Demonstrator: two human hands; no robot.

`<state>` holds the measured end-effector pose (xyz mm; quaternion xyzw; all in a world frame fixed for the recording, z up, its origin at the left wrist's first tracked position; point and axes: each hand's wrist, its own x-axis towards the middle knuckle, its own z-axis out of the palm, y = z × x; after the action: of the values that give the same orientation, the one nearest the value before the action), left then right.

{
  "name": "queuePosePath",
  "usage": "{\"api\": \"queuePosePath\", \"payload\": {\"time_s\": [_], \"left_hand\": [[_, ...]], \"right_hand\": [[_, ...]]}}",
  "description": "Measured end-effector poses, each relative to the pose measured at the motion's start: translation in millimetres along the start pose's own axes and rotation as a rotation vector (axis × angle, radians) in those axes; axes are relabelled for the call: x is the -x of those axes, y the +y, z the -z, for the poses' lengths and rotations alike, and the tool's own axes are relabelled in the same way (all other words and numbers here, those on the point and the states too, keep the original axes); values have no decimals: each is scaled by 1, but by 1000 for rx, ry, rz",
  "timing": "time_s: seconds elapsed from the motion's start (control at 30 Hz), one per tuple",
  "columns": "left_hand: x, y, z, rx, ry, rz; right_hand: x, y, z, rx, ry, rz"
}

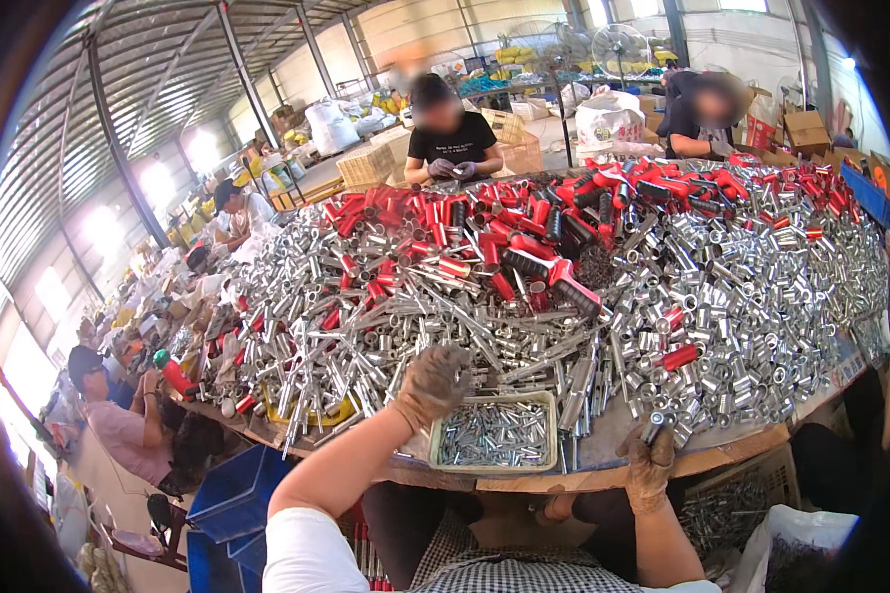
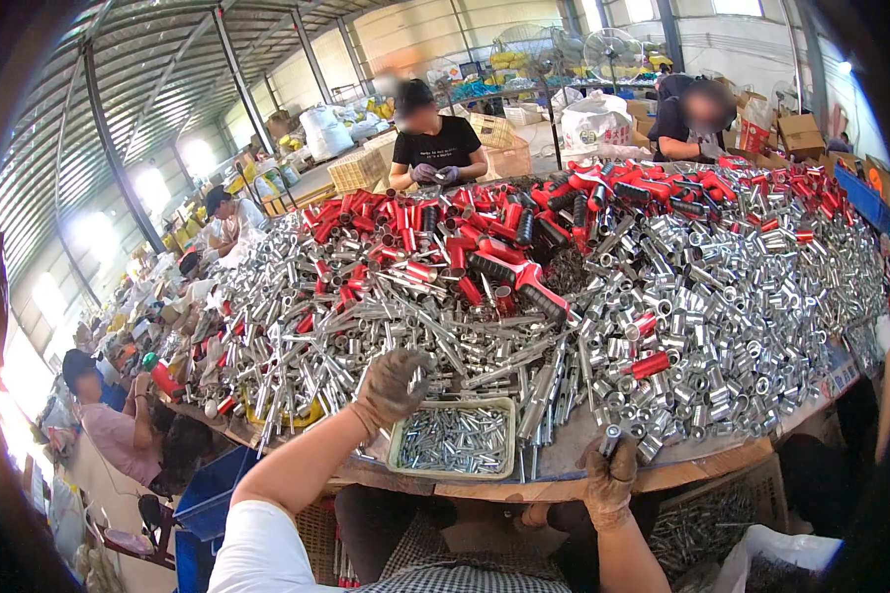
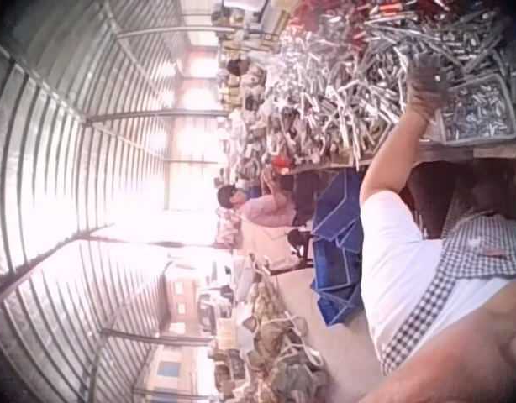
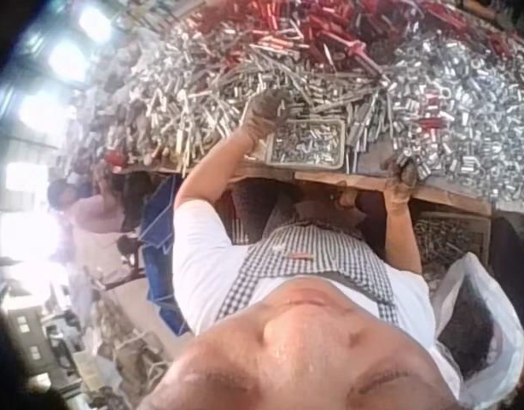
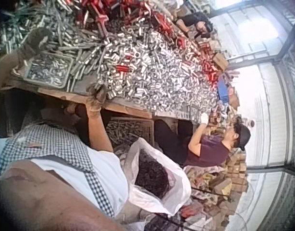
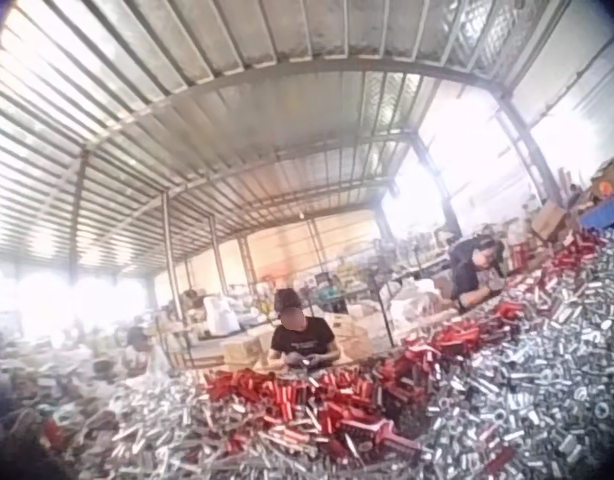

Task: The worker is assembling metal shafts into red plastic handles at a factory workstation, placing completed pieces into a bin.

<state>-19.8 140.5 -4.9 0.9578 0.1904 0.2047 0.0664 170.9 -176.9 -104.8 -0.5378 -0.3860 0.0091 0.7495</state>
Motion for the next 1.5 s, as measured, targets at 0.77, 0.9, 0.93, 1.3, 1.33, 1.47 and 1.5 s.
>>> {"api": "queuePosePath", "payload": {"time_s": [0.77, 0.9, 0.93, 1.3, 1.33, 1.47, 1.5], "left_hand": [[-173, -35, -26, -681, -346, 432], [-157, -21, -20, -354, -203, 602], [-148, -36, -25, -369, -164, 592], [-35, -27, 4, 1182, 559, 426], [-23, 14, 24, 1247, 467, 553], [34, 3, 5, 1716, 301, 844], [41, 4, -6, 1819, 372, 844]], "right_hand": [[-11, -3, -13, -108, -116, -370], [-25, -32, -8, 99, -186, -549], [-20, -27, -8, 97, -184, -537], [-15, 17, 0, 251, -186, -204], [-14, 24, 2, 353, -165, -114], [-12, 0, -8, 338, -73, -62], [-6, 2, -5, 374, -52, -18]]}}
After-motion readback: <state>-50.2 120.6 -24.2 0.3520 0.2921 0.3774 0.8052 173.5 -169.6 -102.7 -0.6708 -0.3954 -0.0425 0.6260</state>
